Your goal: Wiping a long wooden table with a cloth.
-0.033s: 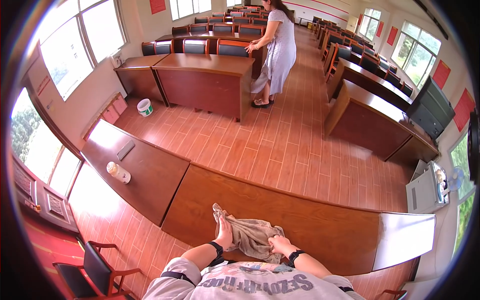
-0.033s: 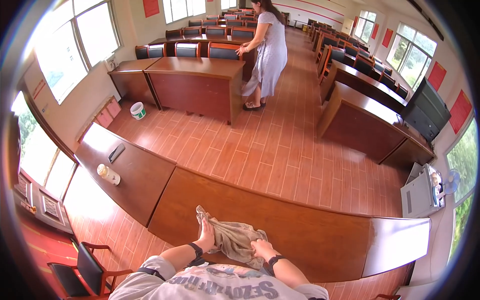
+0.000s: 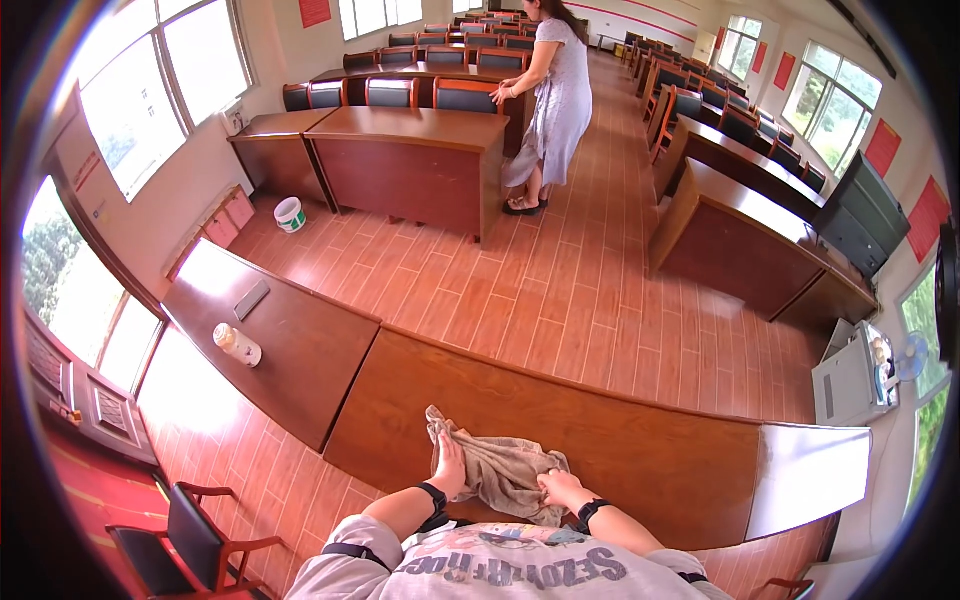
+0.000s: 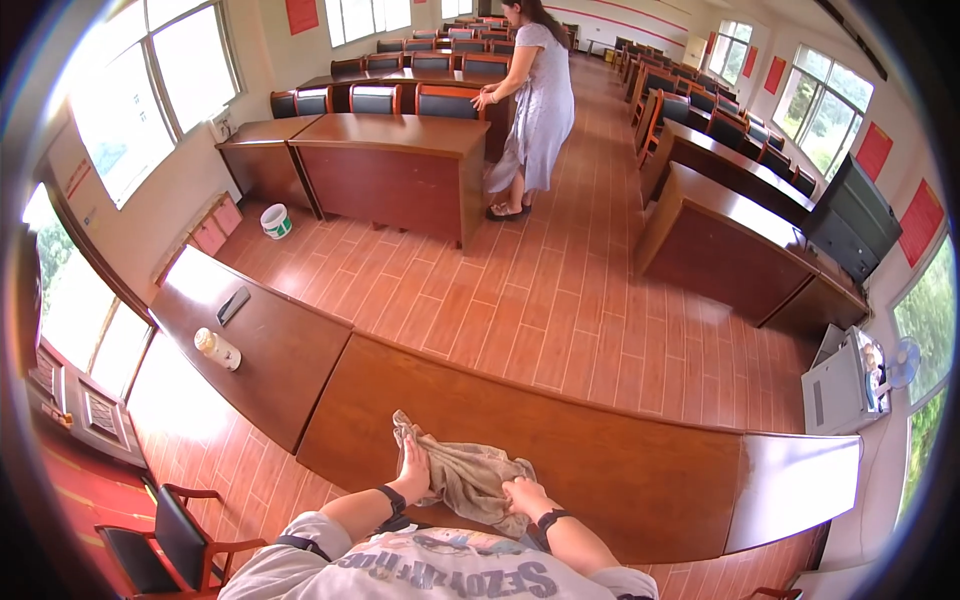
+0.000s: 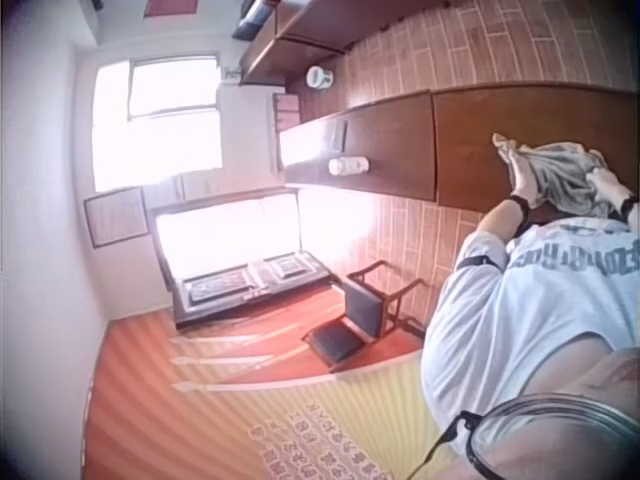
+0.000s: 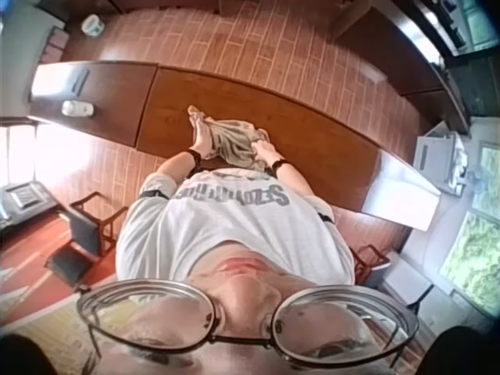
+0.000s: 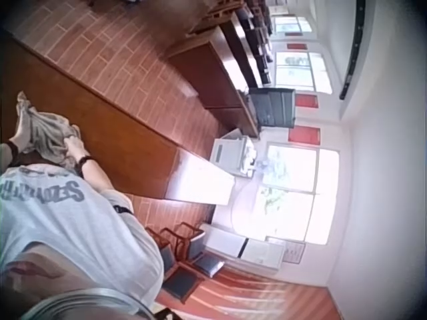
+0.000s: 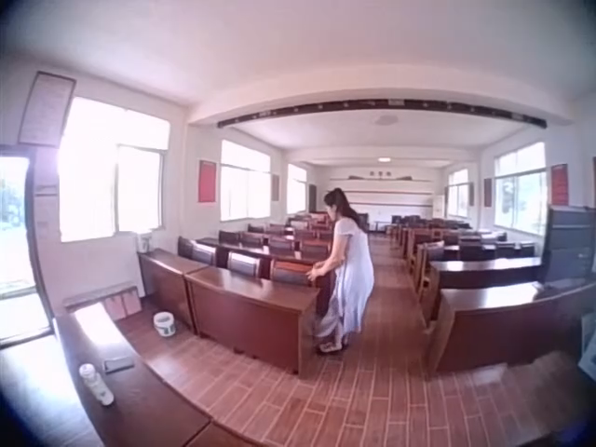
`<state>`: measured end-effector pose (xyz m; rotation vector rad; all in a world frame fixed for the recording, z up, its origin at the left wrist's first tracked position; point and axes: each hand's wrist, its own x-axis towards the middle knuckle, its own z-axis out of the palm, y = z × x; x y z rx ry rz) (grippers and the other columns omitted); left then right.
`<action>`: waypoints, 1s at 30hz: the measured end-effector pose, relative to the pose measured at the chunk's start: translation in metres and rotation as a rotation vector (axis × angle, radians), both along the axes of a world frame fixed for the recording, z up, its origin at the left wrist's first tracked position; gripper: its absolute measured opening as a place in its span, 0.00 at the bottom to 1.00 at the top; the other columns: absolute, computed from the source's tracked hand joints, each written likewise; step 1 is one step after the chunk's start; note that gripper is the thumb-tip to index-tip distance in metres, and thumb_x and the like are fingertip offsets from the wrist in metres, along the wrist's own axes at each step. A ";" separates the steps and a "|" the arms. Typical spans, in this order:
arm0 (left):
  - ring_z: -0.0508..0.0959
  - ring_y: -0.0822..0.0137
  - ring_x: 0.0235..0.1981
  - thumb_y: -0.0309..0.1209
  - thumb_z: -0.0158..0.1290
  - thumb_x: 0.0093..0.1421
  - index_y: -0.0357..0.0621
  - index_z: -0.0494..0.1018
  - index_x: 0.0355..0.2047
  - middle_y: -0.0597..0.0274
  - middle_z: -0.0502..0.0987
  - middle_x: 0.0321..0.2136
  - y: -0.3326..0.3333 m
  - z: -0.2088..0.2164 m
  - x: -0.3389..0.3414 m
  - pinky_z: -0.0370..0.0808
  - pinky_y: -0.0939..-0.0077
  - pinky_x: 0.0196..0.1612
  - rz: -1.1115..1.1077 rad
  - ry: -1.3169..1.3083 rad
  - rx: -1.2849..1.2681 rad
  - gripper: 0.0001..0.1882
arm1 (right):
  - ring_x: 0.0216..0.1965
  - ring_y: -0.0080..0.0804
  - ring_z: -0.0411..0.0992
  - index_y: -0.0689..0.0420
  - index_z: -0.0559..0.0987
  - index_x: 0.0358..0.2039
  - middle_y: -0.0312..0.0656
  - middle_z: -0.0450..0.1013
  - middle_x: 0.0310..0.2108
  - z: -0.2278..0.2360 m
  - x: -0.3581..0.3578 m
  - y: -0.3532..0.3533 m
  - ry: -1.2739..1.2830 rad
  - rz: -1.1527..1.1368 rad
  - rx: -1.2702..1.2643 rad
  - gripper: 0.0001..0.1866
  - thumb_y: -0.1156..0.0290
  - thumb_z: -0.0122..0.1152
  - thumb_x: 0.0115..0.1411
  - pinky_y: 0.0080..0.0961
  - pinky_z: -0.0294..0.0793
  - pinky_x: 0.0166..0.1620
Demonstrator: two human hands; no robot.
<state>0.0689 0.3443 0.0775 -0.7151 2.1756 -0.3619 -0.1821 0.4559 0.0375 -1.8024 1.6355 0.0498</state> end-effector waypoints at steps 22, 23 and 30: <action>0.43 0.28 0.60 0.68 0.41 0.47 0.27 0.50 0.59 0.34 0.49 0.60 0.000 -0.002 0.003 0.36 0.34 0.58 0.132 0.110 0.036 0.56 | 0.39 0.40 0.70 0.46 0.71 0.30 0.39 0.69 0.33 -0.005 -0.002 -0.004 0.019 0.003 0.054 0.19 0.63 0.70 0.37 0.35 0.70 0.38; 0.43 0.28 0.60 0.68 0.41 0.47 0.28 0.50 0.59 0.34 0.49 0.60 0.000 -0.001 0.004 0.36 0.34 0.58 0.132 0.100 0.025 0.56 | 0.39 0.40 0.70 0.46 0.71 0.30 0.39 0.69 0.33 -0.003 -0.002 -0.005 0.021 0.006 0.058 0.19 0.63 0.70 0.37 0.35 0.70 0.38; 0.43 0.28 0.60 0.68 0.41 0.48 0.30 0.51 0.60 0.37 0.51 0.60 0.000 -0.002 0.006 0.35 0.32 0.58 0.116 0.141 0.029 0.54 | 0.38 0.39 0.70 0.46 0.72 0.30 0.39 0.70 0.33 -0.004 -0.003 -0.006 0.023 0.006 0.065 0.19 0.64 0.70 0.36 0.35 0.70 0.38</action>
